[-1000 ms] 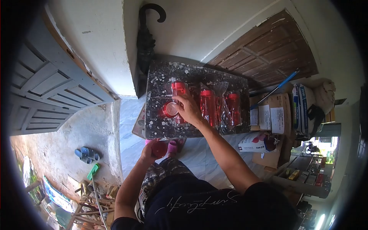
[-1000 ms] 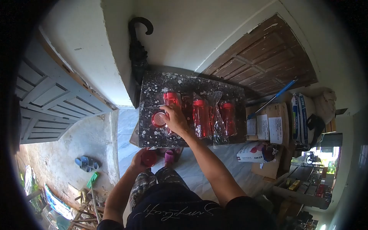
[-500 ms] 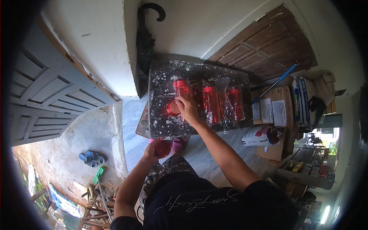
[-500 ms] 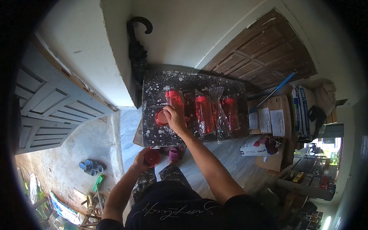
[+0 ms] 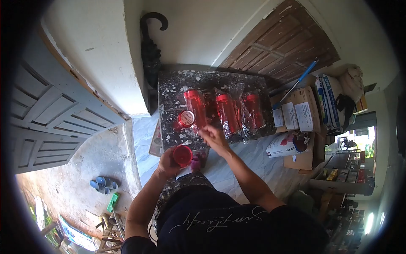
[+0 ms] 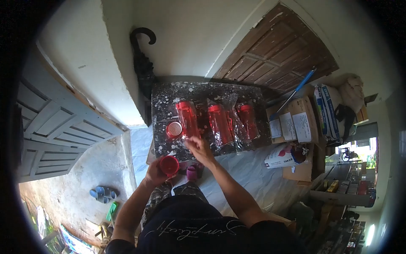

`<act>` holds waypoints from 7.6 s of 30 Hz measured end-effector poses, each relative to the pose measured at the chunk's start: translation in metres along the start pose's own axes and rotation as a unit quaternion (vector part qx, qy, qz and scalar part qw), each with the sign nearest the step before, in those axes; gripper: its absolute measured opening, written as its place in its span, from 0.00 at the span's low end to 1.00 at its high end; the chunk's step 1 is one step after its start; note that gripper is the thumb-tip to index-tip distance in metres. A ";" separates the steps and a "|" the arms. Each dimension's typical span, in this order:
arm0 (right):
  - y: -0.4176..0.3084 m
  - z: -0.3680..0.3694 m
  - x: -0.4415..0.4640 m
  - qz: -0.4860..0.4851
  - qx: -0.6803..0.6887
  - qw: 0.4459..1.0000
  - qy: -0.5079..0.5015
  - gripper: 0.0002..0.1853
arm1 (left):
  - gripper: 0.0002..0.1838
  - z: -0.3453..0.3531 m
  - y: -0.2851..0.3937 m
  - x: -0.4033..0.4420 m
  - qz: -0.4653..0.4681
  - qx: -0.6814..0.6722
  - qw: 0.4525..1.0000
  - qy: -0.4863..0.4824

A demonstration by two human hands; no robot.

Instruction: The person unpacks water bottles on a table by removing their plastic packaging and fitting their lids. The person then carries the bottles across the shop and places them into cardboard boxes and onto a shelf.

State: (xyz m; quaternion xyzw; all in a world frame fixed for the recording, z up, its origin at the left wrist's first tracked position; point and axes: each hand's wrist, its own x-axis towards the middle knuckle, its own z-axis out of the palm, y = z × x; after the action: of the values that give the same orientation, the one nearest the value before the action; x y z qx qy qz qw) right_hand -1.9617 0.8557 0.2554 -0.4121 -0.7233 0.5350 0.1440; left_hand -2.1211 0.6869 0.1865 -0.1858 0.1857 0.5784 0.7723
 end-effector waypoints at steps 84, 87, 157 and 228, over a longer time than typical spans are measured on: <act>-0.052 -0.164 -0.340 -0.144 0.121 0.981 -0.039 0.42 | 0.49 0.181 -0.234 -0.080 0.064 0.746 0.620 -0.234; -0.063 -0.177 -0.356 -0.186 0.123 0.972 -0.069 0.41 | 0.48 0.203 -0.240 -0.090 -0.071 0.694 0.661 -0.278; 0.028 -0.194 -0.465 -0.445 -0.231 0.834 0.232 0.38 | 0.44 0.208 -0.340 -0.037 -0.527 0.531 0.606 -0.270; 0.123 -0.166 -0.234 0.278 0.233 0.909 0.204 0.34 | 0.41 0.087 -0.083 0.221 0.015 0.898 0.403 -0.176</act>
State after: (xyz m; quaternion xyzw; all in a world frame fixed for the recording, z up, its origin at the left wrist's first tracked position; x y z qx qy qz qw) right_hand -1.6548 0.7992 0.2640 -0.6515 -0.3893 0.6110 0.2251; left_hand -1.9775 0.8917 0.1567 0.7229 0.4614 0.1107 0.5023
